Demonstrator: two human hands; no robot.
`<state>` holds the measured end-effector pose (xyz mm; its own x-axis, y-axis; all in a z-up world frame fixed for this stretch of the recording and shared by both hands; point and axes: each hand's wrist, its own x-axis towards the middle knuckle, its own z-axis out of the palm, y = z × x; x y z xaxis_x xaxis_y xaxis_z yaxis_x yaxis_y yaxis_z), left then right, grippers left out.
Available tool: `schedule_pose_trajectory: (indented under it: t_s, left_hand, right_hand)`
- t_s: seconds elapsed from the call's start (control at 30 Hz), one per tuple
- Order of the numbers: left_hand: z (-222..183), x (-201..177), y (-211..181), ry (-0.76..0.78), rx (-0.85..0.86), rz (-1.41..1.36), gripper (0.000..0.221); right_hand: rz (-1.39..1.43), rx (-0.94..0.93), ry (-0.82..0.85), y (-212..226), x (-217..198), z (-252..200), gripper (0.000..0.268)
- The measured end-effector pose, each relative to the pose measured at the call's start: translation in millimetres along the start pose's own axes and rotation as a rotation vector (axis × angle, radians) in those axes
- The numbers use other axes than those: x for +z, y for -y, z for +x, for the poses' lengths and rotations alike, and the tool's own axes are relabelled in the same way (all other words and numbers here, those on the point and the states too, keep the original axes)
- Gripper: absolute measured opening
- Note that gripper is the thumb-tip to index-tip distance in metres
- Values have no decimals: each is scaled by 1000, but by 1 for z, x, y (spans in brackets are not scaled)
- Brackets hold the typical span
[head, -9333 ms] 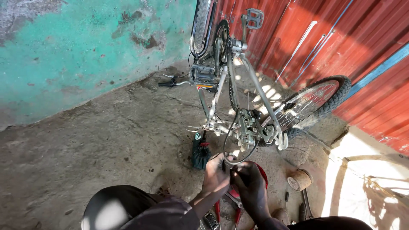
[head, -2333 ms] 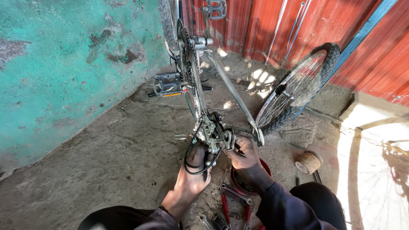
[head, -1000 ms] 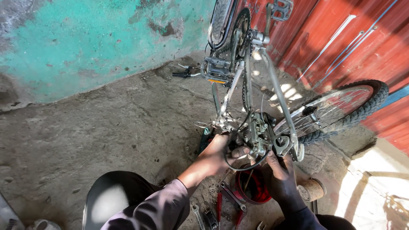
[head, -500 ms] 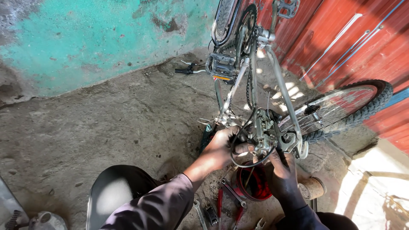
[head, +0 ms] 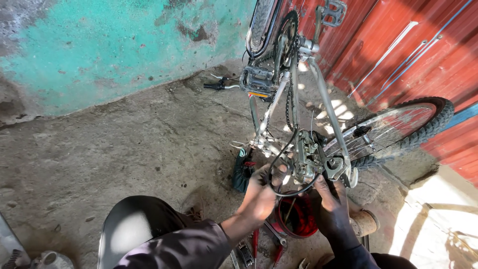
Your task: Repairing and cleaning a bicycle derailleur and chain using a screwdriver and cleaning solution
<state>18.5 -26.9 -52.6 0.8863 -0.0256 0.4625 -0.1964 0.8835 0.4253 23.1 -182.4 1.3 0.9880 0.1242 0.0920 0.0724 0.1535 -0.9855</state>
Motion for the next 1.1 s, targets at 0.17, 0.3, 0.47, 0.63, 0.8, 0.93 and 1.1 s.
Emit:
schedule_pose_trajectory:
  t_s: [0.17, 0.3, 0.47, 0.63, 0.8, 0.93, 1.1]
  left_hand:
    - [18, 0, -10, -255, -264, 70, 33]
    - [24, -26, -5, -180, -286, 313, 19]
    - [26, -51, 5, -141, -366, 243, 19]
    - [29, -49, -13, -43, -367, 418, 28]
    - [32, -42, -15, -92, -432, 359, 13]
    - [35, -41, -17, -90, -379, 456, 14]
    - [37, -32, -21, -191, -489, 266, 15]
  right_hand:
    - [81, -33, 48, -2, -3, -2, 36]
    - [58, -38, 116, 0, -4, -4, 43]
    - [-86, -59, 72, 6, -3, -6, 51]
    - [61, 46, 72, -17, -14, -3, 23]
    - [81, -25, 96, -24, -6, -1, 11]
    - [102, 2, 54, -29, -6, 0, 9]
    - [131, -47, 70, -34, -7, 1, 6]
